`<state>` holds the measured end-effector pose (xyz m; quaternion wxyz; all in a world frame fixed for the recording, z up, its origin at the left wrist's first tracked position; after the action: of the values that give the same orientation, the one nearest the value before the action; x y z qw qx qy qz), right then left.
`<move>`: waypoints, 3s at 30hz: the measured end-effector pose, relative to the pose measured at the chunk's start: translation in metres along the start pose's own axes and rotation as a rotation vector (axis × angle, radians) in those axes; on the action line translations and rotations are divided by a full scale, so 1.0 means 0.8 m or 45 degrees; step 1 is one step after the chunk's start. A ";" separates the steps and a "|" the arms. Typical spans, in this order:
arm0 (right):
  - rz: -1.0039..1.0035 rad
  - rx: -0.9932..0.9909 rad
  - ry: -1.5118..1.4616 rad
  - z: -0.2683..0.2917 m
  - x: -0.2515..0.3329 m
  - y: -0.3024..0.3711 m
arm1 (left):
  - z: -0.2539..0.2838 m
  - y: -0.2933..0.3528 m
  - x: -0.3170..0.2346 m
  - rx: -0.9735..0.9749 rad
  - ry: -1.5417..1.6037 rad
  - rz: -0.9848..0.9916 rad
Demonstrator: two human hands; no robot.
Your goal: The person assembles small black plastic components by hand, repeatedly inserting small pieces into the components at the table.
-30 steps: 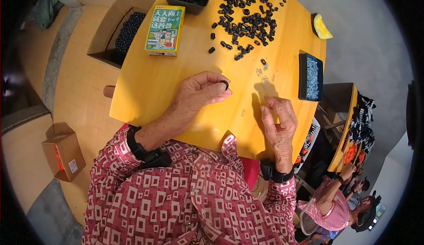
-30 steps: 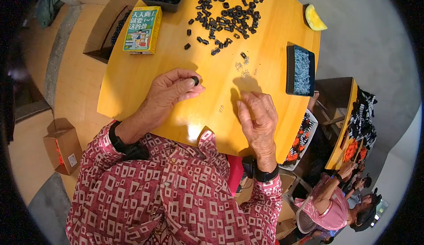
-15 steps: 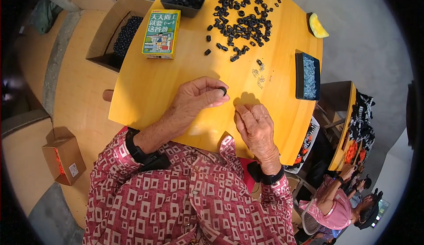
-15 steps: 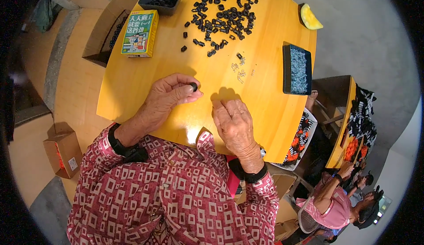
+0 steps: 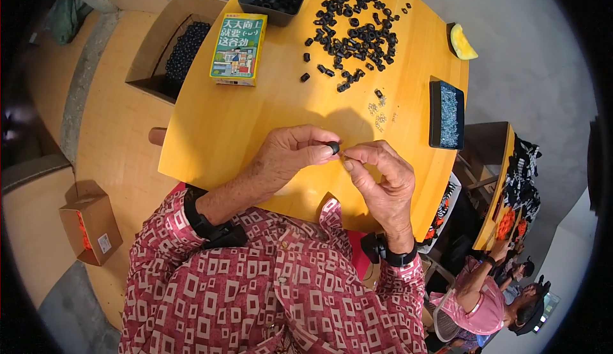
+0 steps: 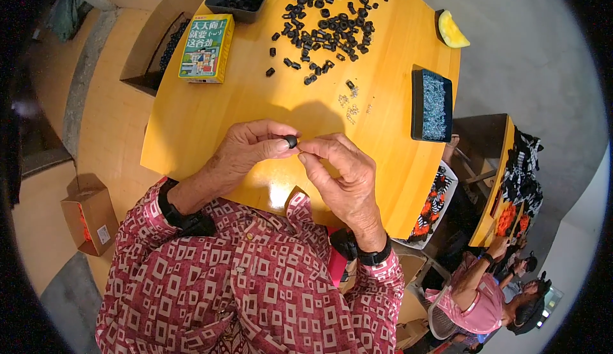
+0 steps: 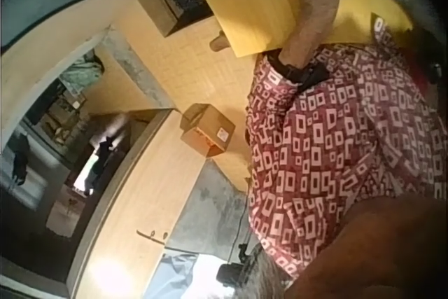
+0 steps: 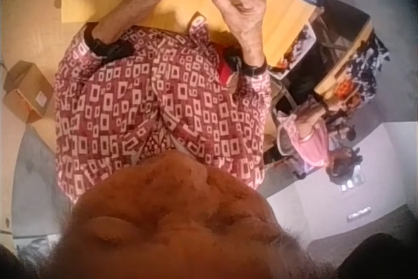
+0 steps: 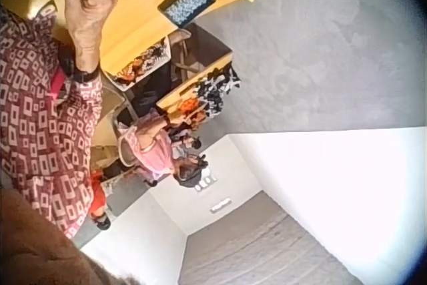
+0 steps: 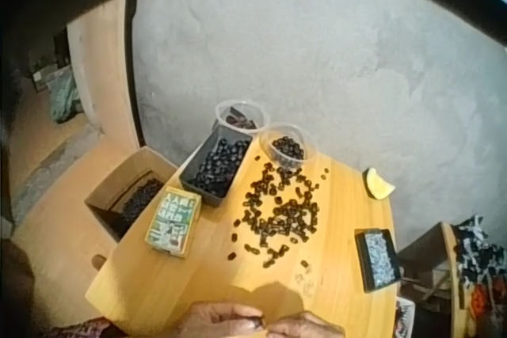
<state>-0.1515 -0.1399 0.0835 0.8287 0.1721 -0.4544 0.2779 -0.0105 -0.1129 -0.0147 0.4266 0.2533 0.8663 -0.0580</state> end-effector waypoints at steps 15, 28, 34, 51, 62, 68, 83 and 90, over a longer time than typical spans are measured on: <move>-0.081 -0.025 -0.315 -0.005 -0.022 0.004 | -0.006 0.001 0.015 0.059 0.275 0.078; -0.128 -0.010 -0.338 -0.009 -0.026 0.004 | -0.008 0.001 0.012 0.070 0.043 0.067; -0.158 -0.027 -0.323 -0.014 -0.032 0.002 | -0.007 0.001 0.016 0.067 0.053 0.061; 0.455 -0.147 0.845 -0.030 0.027 0.008 | -0.004 0.001 0.011 0.132 0.165 0.124; 0.477 -0.086 0.894 -0.034 0.026 0.003 | 0.006 0.000 0.000 0.108 -0.163 0.045; 0.355 -0.066 0.780 0.015 0.021 -0.021 | 0.006 -0.001 -0.010 0.073 -0.067 0.016; 0.101 -0.056 0.894 0.080 -0.067 -0.141 | 0.010 -0.004 -0.008 0.056 0.079 -0.006; 0.163 0.022 1.152 0.054 -0.076 -0.154 | 0.017 0.006 -0.004 0.006 0.068 0.024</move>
<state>-0.1304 -0.2782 0.0503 0.9235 0.0120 -0.0540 0.3795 0.0034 -0.1146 -0.0201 0.4031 0.2640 0.8749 -0.0492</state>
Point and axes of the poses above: each hand's wrist, its own y-axis away from the middle knuckle, its own z-axis out of the back of the hand, x = y × z, the point moved 7 cm from there along -y, towards the middle knuckle, and after that the axes turned 14 degrees about x, right-handed, at the moved point
